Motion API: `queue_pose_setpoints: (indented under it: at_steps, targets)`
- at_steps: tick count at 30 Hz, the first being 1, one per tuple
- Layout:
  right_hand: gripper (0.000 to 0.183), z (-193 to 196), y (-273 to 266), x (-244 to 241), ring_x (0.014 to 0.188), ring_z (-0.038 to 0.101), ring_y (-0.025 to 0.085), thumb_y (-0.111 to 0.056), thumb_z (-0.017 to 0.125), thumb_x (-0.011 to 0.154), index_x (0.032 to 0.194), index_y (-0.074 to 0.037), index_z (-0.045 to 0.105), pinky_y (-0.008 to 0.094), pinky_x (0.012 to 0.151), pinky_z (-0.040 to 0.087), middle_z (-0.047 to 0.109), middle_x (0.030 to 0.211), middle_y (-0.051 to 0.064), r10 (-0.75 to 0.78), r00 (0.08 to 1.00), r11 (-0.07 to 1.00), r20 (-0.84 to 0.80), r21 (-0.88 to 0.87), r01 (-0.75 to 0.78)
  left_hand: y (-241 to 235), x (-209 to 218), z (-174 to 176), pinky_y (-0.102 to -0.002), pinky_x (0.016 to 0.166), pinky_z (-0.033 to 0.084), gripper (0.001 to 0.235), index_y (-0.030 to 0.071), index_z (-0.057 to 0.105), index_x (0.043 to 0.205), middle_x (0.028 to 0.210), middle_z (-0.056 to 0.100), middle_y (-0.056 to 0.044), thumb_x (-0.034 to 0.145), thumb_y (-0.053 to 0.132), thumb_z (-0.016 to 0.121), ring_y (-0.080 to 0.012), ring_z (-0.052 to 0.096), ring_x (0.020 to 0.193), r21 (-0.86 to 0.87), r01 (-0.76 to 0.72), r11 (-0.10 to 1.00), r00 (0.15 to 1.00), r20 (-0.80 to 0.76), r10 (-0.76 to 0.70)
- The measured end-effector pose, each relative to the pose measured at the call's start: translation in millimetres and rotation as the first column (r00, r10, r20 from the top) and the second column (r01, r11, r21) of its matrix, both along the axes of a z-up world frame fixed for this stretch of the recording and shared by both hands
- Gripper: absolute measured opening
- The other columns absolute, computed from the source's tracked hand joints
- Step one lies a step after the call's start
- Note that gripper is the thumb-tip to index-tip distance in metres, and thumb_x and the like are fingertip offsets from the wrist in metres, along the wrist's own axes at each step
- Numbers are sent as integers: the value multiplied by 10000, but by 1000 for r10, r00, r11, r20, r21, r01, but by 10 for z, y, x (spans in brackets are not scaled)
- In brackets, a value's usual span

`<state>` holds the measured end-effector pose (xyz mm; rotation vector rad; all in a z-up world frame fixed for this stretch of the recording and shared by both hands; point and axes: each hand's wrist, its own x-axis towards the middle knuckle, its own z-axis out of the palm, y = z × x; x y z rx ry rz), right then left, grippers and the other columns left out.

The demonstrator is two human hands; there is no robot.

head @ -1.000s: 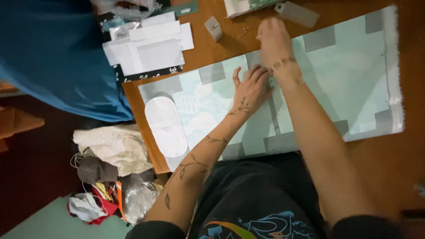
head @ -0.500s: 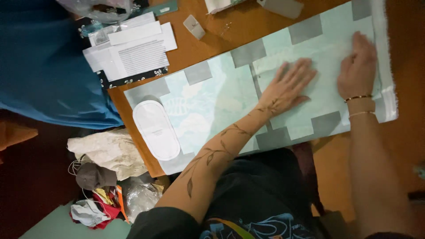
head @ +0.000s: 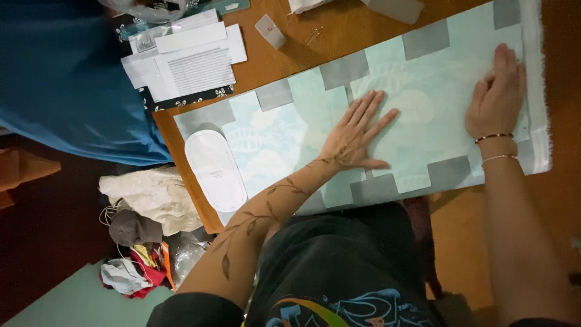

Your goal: The person aligns two pieces of light blue patterned fabric on a wooden table and secures them together using straight pins. They smooth the fabric with their hands and place pins along the edges and center to hold the layers in place.

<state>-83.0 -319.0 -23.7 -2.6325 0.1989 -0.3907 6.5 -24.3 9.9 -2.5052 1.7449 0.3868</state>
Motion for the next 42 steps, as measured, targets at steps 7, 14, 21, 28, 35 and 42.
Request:
queue_pose_setpoints:
  at_steps: [7,14,21,28,35,42]
  targets:
    - [336,-96,-21,-38,1416,346,553,76,373,1080,1374,224,443,634,1173,201,391,1562,349,-6,1000,1000,-10,31,7,105,21,94,-502,1265,82,1321,202,60,1642,1689,46,-140,775,1118,452,-293,53,1570,70,-24,997,1000,-9,25]
    - [41,-25,670,-215,909,506,345,93,579,1048,1051,68,546,436,797,434,536,1056,212,-145,984,989,106,27,143,122,23,26,-549,1255,80,1329,206,93,1644,1690,52,-118,755,1098,519,-272,76,1577,35,-44,998,999,-31,45]
    - [108,-149,1884,-760,822,698,262,-246,717,998,1017,-158,658,381,685,521,711,865,51,-236,810,718,-536,466,517,133,-29,-56,-583,1258,50,1381,252,81,1650,1716,71,-94,659,1022,656,-227,82,1594,3,-97,995,992,-76,97]
    - [96,101,1925,-692,780,702,280,-131,760,938,979,-56,717,375,681,550,729,838,125,-252,790,721,-559,436,539,132,-2,112,-584,1241,31,1412,242,81,1650,1713,62,-98,629,953,749,-250,76,1591,12,-80,997,994,-68,81]
    - [115,36,1911,-693,731,694,187,-228,788,816,868,-149,722,345,680,542,721,771,28,-259,715,735,-650,347,582,137,-7,174,-592,1251,17,1383,234,58,1645,1711,47,-105,634,895,730,-247,49,1586,38,-86,996,993,-74,89]
    - [152,116,1941,-655,768,706,301,-185,769,770,856,-75,709,423,682,546,710,755,114,-255,706,757,-661,318,571,177,-268,-112,-606,1260,17,1343,143,269,1584,1661,212,-139,537,756,846,-270,149,1557,-216,-155,964,987,-81,140]
